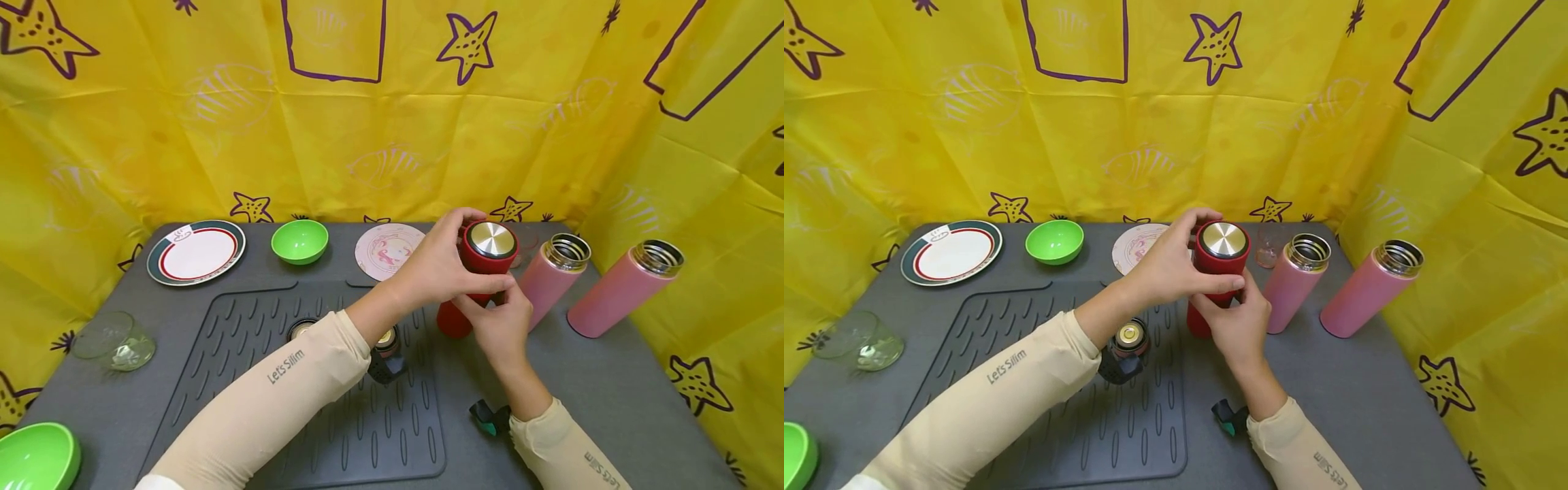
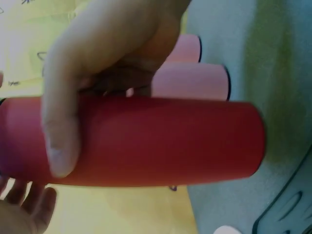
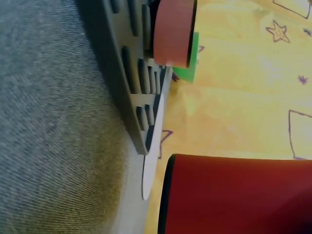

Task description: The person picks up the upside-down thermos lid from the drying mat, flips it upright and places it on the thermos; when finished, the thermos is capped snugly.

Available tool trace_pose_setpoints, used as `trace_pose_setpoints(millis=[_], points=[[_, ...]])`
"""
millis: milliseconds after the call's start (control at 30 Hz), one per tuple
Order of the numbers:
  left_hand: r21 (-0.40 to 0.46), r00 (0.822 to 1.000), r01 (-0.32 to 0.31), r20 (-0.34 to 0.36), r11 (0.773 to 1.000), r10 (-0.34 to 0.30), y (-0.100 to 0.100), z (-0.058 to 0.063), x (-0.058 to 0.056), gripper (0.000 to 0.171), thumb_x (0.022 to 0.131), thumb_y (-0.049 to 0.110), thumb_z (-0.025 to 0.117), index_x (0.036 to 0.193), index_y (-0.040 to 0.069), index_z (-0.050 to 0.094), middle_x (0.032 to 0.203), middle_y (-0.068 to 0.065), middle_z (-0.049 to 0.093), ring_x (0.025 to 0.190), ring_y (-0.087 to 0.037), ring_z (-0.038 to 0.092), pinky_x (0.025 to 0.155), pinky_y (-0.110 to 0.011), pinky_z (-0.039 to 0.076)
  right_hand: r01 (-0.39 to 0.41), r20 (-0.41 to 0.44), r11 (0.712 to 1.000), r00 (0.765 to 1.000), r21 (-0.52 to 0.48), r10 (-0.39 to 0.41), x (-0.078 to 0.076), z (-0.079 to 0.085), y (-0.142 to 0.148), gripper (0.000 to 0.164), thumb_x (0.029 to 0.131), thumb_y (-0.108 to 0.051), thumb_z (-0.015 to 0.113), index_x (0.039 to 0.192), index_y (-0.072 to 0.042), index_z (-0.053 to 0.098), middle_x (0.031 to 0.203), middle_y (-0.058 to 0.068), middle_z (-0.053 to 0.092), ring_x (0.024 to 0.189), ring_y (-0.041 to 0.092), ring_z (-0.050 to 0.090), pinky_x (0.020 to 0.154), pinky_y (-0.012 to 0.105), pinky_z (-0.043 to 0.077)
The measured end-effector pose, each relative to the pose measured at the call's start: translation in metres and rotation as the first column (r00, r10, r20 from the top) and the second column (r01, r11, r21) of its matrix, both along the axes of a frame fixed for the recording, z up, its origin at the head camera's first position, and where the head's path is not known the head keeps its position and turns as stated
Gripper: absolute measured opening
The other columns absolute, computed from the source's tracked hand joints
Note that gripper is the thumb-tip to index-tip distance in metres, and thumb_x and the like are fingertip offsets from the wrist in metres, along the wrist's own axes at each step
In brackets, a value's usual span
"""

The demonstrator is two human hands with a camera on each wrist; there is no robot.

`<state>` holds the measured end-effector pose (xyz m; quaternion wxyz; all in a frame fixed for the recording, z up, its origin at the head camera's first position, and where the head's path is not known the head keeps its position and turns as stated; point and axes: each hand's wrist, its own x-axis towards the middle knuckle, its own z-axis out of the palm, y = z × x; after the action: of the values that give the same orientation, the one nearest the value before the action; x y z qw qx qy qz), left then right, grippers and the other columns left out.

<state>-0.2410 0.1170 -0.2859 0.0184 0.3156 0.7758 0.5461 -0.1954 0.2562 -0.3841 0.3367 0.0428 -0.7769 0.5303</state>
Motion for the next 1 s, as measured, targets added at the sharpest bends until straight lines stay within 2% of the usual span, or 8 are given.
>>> trace_pose_setpoints(millis=[133,200,400,467,600,767,900,1000], points=[[0.034,0.996,-0.077,-0.031,0.996,0.078,0.001,-0.001,0.002,0.074,0.068,0.038,0.090,0.127,0.014,0.053,0.113,0.005,0.057,0.098,-0.009,0.056,0.078,-0.020,0.051,0.004,0.002,1.000,1.000,0.006,-0.004,0.001,0.005,-0.001,0.049,0.070,-0.012,0.089,0.114,-0.007,0.067,0.104,-0.002,0.071,0.082,0.009,0.063,0.073,0.025,0.053],[0.047,0.996,-0.079,-0.041,0.996,0.081,0.000,-0.001,0.002,0.071,0.067,0.036,0.091,0.126,0.016,0.057,0.112,0.008,0.061,0.098,-0.008,0.057,0.077,-0.020,0.051,-0.003,0.017,1.000,1.000,-0.009,0.003,0.006,0.012,-0.004,0.046,0.071,-0.009,0.088,0.112,-0.004,0.067,0.103,0.003,0.071,0.082,0.009,0.062,0.073,0.024,0.053],[0.090,1.000,0.017,0.016,0.996,-0.019,-0.002,-0.001,-0.002,0.071,0.071,0.032,0.090,0.134,0.021,0.060,0.117,0.011,0.063,0.107,-0.006,0.056,0.084,-0.022,0.051,-0.038,0.083,0.997,0.996,-0.071,0.044,0.021,0.039,-0.012,0.041,0.073,-0.001,0.082,0.110,0.006,0.065,0.100,0.016,0.069,0.081,0.007,0.062,0.073,0.022,0.052],[0.092,0.998,0.047,0.034,0.995,-0.050,-0.003,-0.001,-0.003,0.072,0.072,0.030,0.089,0.136,0.022,0.058,0.117,0.010,0.063,0.109,-0.006,0.056,0.086,-0.023,0.050,-0.055,0.083,0.996,0.995,-0.075,0.062,0.021,0.040,-0.010,0.042,0.074,-0.002,0.082,0.111,0.005,0.065,0.102,0.014,0.070,0.083,0.007,0.063,0.074,0.023,0.052],[0.084,0.997,0.059,0.043,0.995,-0.063,-0.003,-0.003,-0.002,0.073,0.075,0.031,0.086,0.139,0.022,0.052,0.120,0.009,0.061,0.111,-0.008,0.055,0.088,-0.025,0.049,-0.056,0.054,0.996,0.997,-0.073,0.060,0.013,0.025,-0.003,0.041,0.073,-0.005,0.084,0.110,-0.001,0.068,0.099,0.006,0.070,0.081,0.010,0.063,0.072,0.023,0.052],[0.107,1.000,-0.030,-0.006,0.994,0.030,0.002,-0.005,0.004,0.078,0.071,0.035,0.088,0.134,0.016,0.046,0.122,0.004,0.052,0.108,-0.010,0.052,0.085,-0.024,0.050,-0.029,0.002,0.999,1.000,-0.028,0.029,0.002,0.007,0.002,0.045,0.070,-0.011,0.089,0.111,-0.005,0.069,0.095,0.003,0.070,0.074,0.014,0.060,0.066,0.022,0.051],[0.127,0.991,-0.117,-0.041,0.985,0.123,0.004,-0.003,0.007,0.072,0.067,0.035,0.091,0.124,0.014,0.052,0.114,0.004,0.055,0.100,-0.008,0.056,0.082,-0.020,0.050,0.013,-0.004,1.000,1.000,0.022,-0.012,0.001,0.003,0.001,0.047,0.069,-0.018,0.090,0.110,-0.008,0.069,0.095,0.000,0.071,0.074,0.014,0.060,0.066,0.023,0.051],[0.132,0.988,-0.135,-0.060,0.982,0.144,0.003,-0.002,0.006,0.065,0.066,0.033,0.092,0.120,0.016,0.060,0.109,0.009,0.061,0.098,-0.006,0.058,0.080,-0.020,0.050,0.020,0.009,1.000,1.000,0.021,-0.020,0.002,0.003,0.000,0.045,0.070,-0.020,0.090,0.107,-0.008,0.068,0.095,-0.002,0.070,0.077,0.011,0.062,0.067,0.023,0.051]])
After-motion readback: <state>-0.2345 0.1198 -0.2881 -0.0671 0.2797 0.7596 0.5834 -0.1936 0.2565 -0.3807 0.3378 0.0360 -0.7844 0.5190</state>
